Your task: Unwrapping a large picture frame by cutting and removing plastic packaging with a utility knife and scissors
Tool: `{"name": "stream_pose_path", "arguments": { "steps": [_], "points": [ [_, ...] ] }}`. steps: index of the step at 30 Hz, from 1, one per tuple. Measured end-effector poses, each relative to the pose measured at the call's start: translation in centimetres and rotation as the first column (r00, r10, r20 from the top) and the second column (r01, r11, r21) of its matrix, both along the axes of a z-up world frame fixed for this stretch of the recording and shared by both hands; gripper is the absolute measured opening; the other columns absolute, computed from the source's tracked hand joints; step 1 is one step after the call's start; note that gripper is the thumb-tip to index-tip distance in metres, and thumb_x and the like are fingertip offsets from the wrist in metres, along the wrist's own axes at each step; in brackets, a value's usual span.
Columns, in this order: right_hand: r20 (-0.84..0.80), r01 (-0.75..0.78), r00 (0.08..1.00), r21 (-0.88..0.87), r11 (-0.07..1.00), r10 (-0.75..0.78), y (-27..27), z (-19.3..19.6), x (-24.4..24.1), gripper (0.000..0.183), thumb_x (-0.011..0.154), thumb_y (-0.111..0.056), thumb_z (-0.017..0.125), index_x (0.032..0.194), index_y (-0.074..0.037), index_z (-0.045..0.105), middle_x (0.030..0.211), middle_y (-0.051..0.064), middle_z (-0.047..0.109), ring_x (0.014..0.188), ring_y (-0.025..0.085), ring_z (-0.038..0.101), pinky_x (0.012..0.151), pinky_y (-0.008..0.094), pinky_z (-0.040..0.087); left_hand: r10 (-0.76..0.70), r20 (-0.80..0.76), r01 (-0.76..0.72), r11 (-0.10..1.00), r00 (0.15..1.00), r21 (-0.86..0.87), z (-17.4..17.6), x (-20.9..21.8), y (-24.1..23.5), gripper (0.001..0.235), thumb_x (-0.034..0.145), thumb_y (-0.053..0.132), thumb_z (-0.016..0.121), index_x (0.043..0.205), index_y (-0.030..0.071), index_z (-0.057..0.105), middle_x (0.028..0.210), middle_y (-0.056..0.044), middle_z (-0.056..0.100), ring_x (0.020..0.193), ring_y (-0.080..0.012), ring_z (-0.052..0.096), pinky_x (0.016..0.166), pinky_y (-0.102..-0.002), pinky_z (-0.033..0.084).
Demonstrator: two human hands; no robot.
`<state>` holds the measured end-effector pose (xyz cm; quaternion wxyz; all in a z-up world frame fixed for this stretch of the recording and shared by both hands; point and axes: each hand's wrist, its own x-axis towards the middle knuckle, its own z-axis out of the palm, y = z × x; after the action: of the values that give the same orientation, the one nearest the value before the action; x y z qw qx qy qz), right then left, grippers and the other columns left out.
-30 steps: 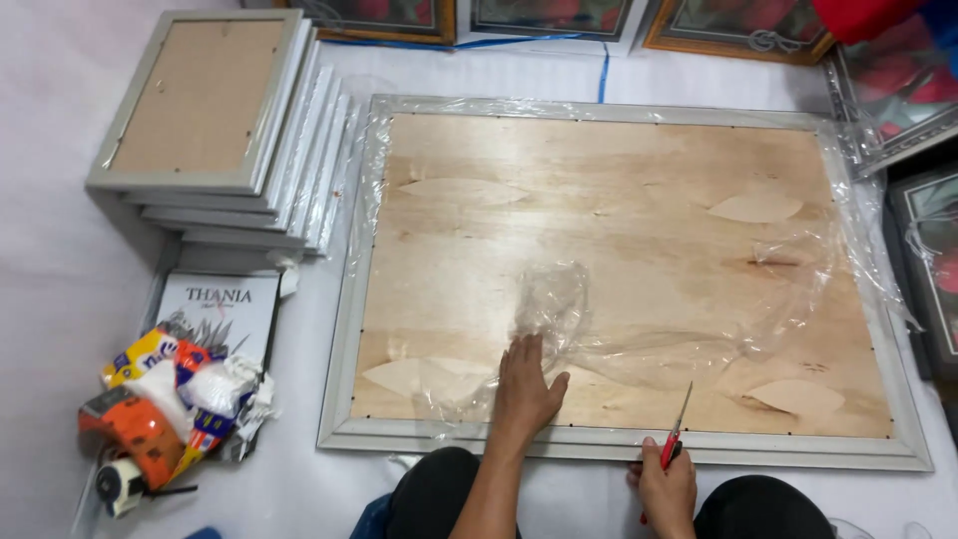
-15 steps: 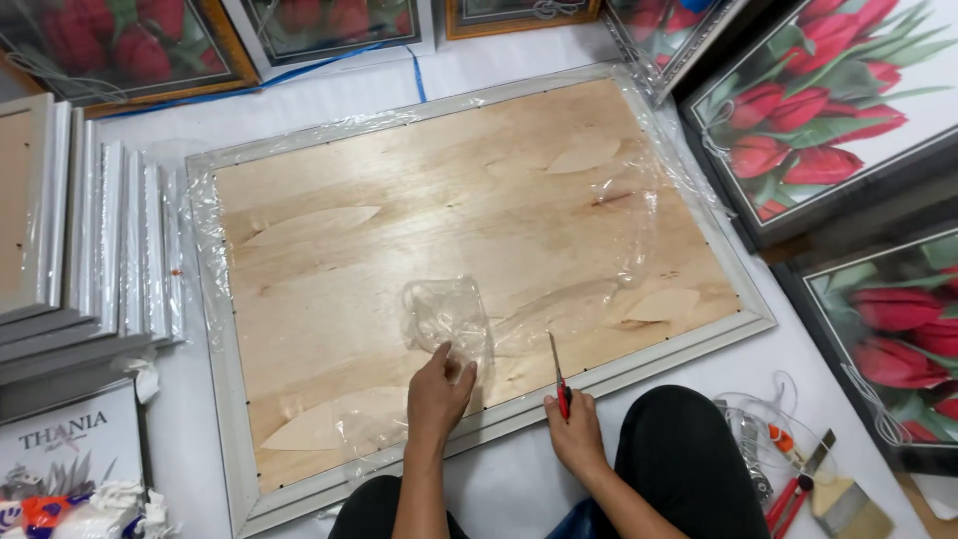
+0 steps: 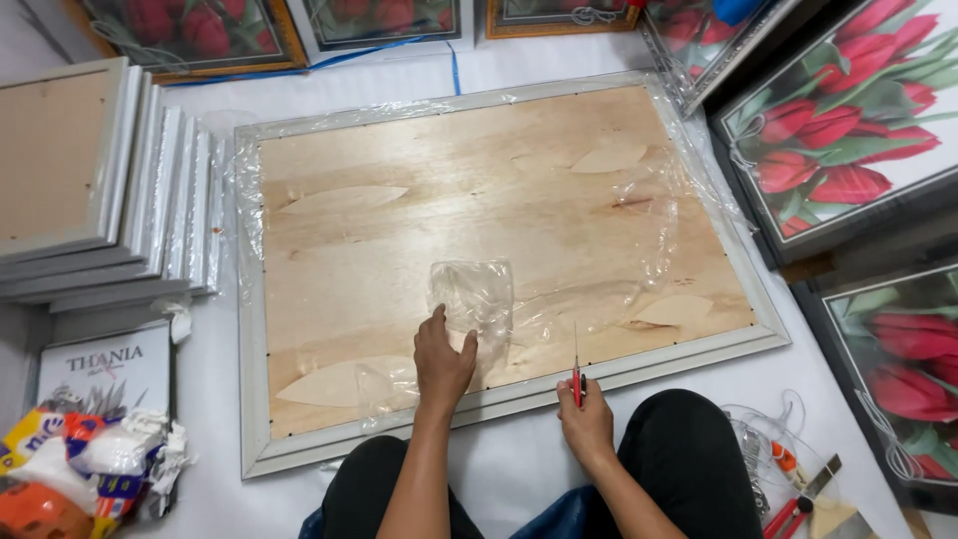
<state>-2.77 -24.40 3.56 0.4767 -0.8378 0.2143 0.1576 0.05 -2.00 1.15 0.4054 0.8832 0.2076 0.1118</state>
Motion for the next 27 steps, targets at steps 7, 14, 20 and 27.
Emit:
{"name": "stream_pose_path", "arguments": {
  "steps": [7,14,20,27],
  "points": [
    [-0.044,-0.002,0.999,-0.01,1.0,0.001,0.0,0.7,0.3,0.028,0.096,-0.031,0.063,0.105,-0.005,0.07,0.079,0.007,0.069,0.068,0.019,0.062,0.067,0.031,0.052,0.401,-0.277,-0.487,0.744,0.873,-0.457,4.7,-1.0,-3.8,0.077,0.092,0.031,0.07,0.151,0.003,0.03,0.143,-0.02,0.039,0.133,-0.0326,0.048,0.111,-0.045,0.044],
    [-0.026,0.139,0.99,0.184,0.973,-0.137,-1.0,-1.7,1.6,0.03,0.105,-0.028,0.057,0.108,0.002,0.062,0.092,0.012,0.064,0.075,0.022,0.064,0.058,0.035,0.052,0.34,-0.578,-0.655,0.185,0.742,-0.733,3.3,-5.4,-10.8,0.088,0.081,0.035,0.077,0.141,-0.003,0.026,0.141,-0.025,0.035,0.133,-0.0317,0.041,0.111,-0.041,0.042],
    [0.088,0.028,0.995,0.093,0.995,-0.036,-1.1,0.0,1.0,0.036,0.111,-0.035,0.048,0.115,0.0,0.058,0.091,0.011,0.063,0.072,0.022,0.059,0.064,0.034,0.047,0.422,-0.606,-0.69,0.067,0.674,-0.721,1.3,-5.0,-8.8,0.079,0.08,0.036,0.076,0.131,-0.012,0.038,0.129,-0.025,0.044,0.12,-0.0282,0.047,0.104,-0.039,0.045],
    [0.078,-0.057,0.996,0.123,0.991,0.047,0.7,3.5,0.9,0.037,0.112,-0.031,0.042,0.128,-0.004,0.061,0.093,0.009,0.055,0.079,0.017,0.046,0.069,0.033,0.038,0.488,-0.328,-0.477,0.217,0.809,-0.852,10.6,-3.6,3.5,0.076,0.091,0.023,0.066,0.149,0.007,0.021,0.135,-0.015,0.045,0.12,-0.0247,0.058,0.101,-0.038,0.055]
  ]
}}
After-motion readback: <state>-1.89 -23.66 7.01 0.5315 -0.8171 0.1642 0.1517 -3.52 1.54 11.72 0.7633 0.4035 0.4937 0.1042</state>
